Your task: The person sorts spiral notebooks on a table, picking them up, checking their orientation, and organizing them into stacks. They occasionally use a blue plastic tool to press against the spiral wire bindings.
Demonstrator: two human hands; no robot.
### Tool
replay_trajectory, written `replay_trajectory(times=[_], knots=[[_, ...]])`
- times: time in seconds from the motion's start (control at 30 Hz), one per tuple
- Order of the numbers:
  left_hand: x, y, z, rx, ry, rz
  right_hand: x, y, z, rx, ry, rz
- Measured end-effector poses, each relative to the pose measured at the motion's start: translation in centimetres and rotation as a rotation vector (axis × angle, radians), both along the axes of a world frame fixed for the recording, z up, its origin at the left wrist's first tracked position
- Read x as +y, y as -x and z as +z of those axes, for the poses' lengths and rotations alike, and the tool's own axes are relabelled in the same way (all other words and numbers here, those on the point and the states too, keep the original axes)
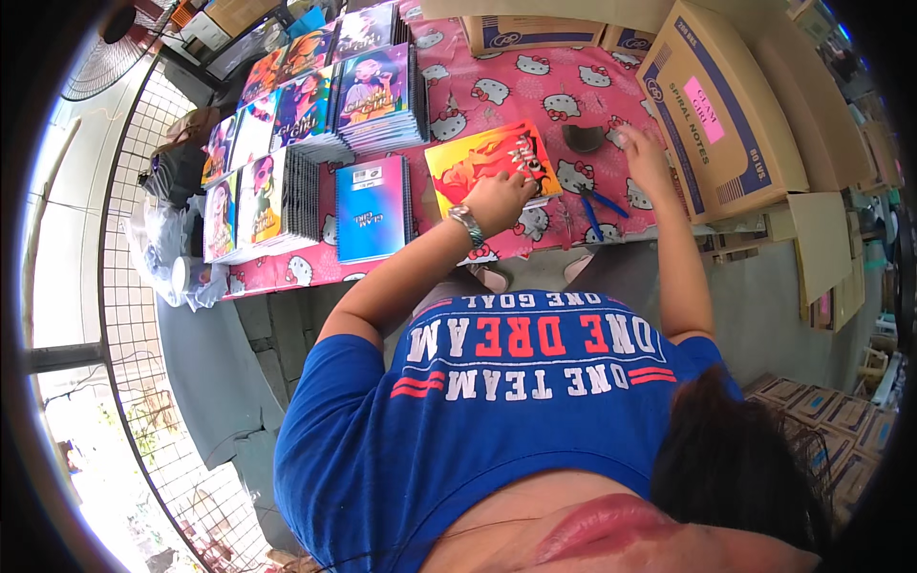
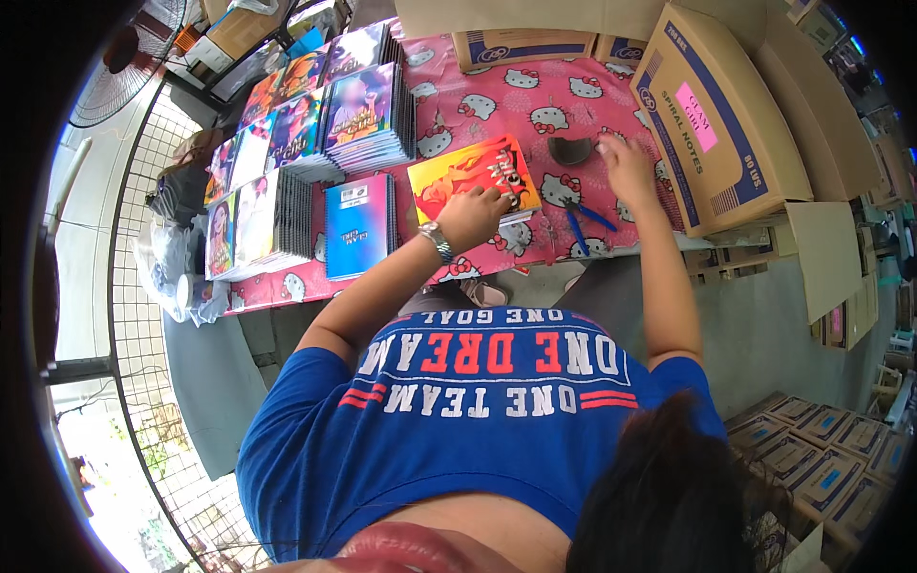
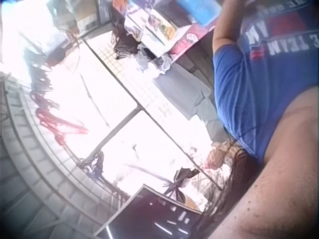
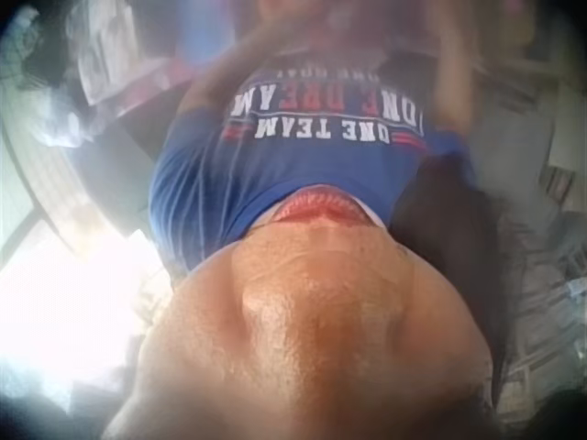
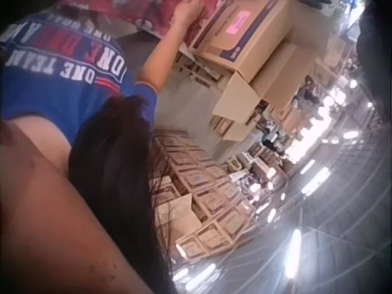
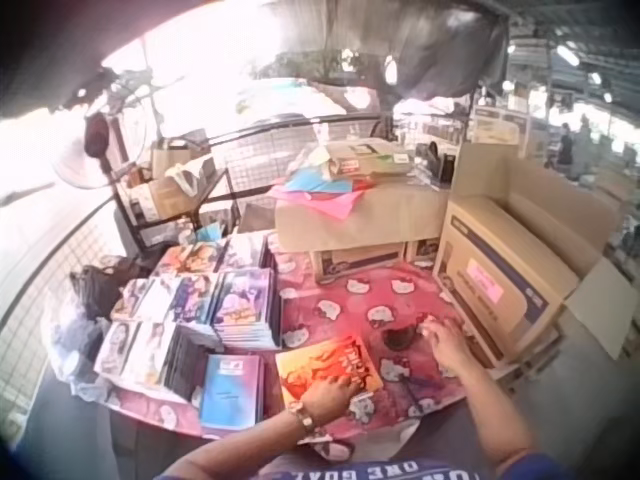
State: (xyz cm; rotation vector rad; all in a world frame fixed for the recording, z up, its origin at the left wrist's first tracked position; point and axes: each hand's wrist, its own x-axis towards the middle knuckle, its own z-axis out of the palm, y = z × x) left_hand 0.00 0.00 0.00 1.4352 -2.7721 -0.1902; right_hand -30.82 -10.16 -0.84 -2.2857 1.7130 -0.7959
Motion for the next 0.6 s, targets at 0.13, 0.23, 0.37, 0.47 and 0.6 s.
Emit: replay_trajectory(times=[0.13, 0.23, 0.37, 0.47, 0.6], knots=[[-1.5, -1.8, 6.5, 0.142, -0.128, -0.029, 3.7, -2.4, 2.1, -0.583, -0.197, 0.106], [-2.8, -2.6, 10.8, 0.169, 0.038, 0.143, 7.2, -8.2, 3.0, -1.000, -0.346, 0.009], [-5.2, -0.5, 7.2, 0.304, 0.434, 0.143, 9.5, -15.4, 1.7, -0.913, -0.172, 0.100], [-6.1, -0.3, 5.3, 0.439, 0.470, 0.076, 8.4, -14.9, 3.1, -0.846, -0.093, 0.199], [-6.6, -0.6, 5.9, 0.510, 0.386, -0.006, 5.9, -10.7, 6.1, -0.576, -0.068, 0.234]])
